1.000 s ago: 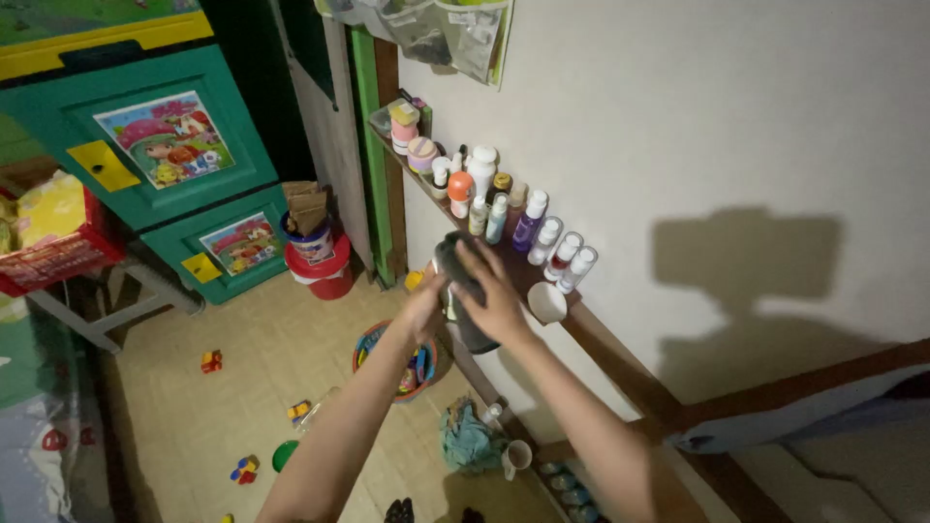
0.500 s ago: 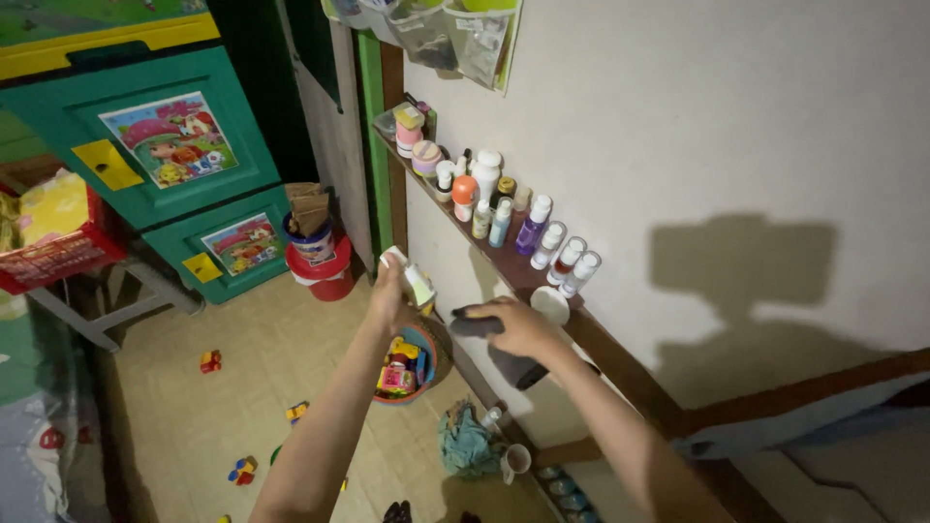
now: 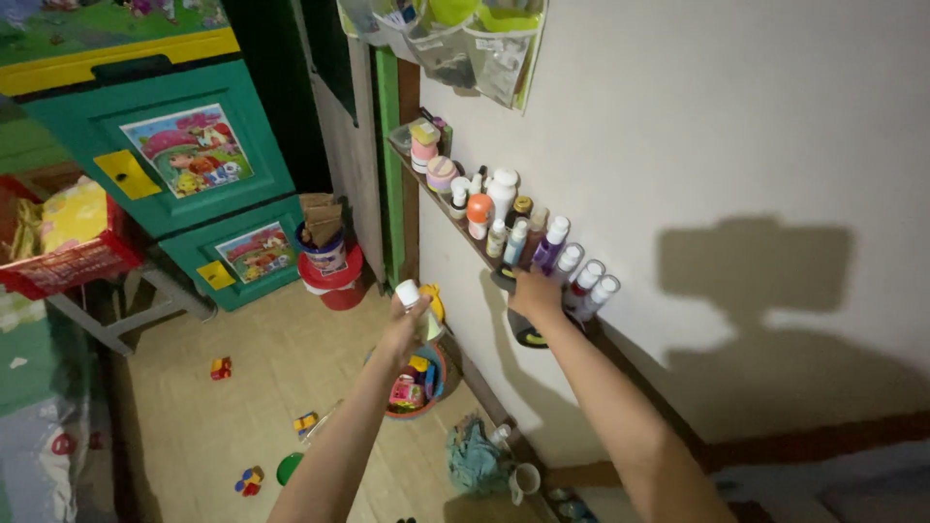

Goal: Organizing various bottles on a shelf and cleaning a desk surface with a cloth.

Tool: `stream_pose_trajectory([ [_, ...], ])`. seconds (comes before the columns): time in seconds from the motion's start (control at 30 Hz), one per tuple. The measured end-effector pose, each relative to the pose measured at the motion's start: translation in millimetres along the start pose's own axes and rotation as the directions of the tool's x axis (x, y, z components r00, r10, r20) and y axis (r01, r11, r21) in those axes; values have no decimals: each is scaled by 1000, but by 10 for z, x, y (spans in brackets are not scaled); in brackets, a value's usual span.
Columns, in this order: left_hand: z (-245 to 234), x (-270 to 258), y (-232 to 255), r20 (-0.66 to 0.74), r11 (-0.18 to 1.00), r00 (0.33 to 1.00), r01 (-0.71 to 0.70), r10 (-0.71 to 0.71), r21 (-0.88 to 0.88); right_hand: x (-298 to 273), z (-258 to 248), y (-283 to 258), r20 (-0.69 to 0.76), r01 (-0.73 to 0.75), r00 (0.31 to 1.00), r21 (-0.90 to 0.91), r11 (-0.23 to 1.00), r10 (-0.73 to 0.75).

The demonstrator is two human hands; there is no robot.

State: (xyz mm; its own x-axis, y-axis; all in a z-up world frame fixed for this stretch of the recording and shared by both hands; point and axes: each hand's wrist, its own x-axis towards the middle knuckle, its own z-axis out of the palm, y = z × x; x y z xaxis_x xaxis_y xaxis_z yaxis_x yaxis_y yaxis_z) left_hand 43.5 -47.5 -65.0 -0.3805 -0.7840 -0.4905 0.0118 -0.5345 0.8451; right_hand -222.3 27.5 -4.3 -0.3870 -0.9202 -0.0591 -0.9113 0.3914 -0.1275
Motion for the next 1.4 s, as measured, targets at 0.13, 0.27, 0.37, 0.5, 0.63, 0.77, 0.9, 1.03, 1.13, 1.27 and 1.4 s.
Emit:
stream_pose_trajectory([
  [0.13, -140, -107, 85, -25, 999, 1000, 3, -4, -35, -103, -23, -120, 31, -36, 999, 24, 999, 35],
  [0.27, -197, -97, 55, -18, 991, 998, -57, 55, -120, -52, 363, -106, 323, 3, 946, -43, 999, 11],
  [0.37, -233, 50, -113, 2, 985, 992, -125, 127, -119, -197, 460, -149, 375, 103, 919, 65, 993, -120],
  [0.5, -136, 101, -94, 8, 987, 998, -55, 57, -153, -462, -369, -421, 131, 29, 991, 63, 998, -37],
  [0.63, 14, -76, 17, -42, 998, 998, 38, -40, -47, -455, -556, -236, -97, 60, 994, 42, 997, -56],
  [0.77, 0, 110, -237, 36, 988, 993, -106, 111, -115, -255, -292, 40, -28, 42, 999, 82, 996, -40],
  [0.9, -73, 156, -329, 24, 989, 991, -131, 133, -65, -73, -320, 112, 204, 161, 961, 130, 978, -186],
  [1.03, -19, 0, -169, -22, 1000, 1000, -4, 3, -8, 12, -568, 198, 143, 249, 947, 242, 938, -288],
  [1.13, 28, 136, -335, 76, 977, 975, -205, 210, -65, -64, -769, 345, -31, 425, 884, 466, 776, -466],
  [1.27, 273, 279, -479, 96, 974, 970, -224, 223, 3, -721, -1350, 226, 509, -40, 833, 448, 893, -218],
  [1.4, 786, 142, -415, 105, 925, 922, -379, 373, 37, -1048, -542, 735, 658, 3, 692, 409, 913, -297],
])
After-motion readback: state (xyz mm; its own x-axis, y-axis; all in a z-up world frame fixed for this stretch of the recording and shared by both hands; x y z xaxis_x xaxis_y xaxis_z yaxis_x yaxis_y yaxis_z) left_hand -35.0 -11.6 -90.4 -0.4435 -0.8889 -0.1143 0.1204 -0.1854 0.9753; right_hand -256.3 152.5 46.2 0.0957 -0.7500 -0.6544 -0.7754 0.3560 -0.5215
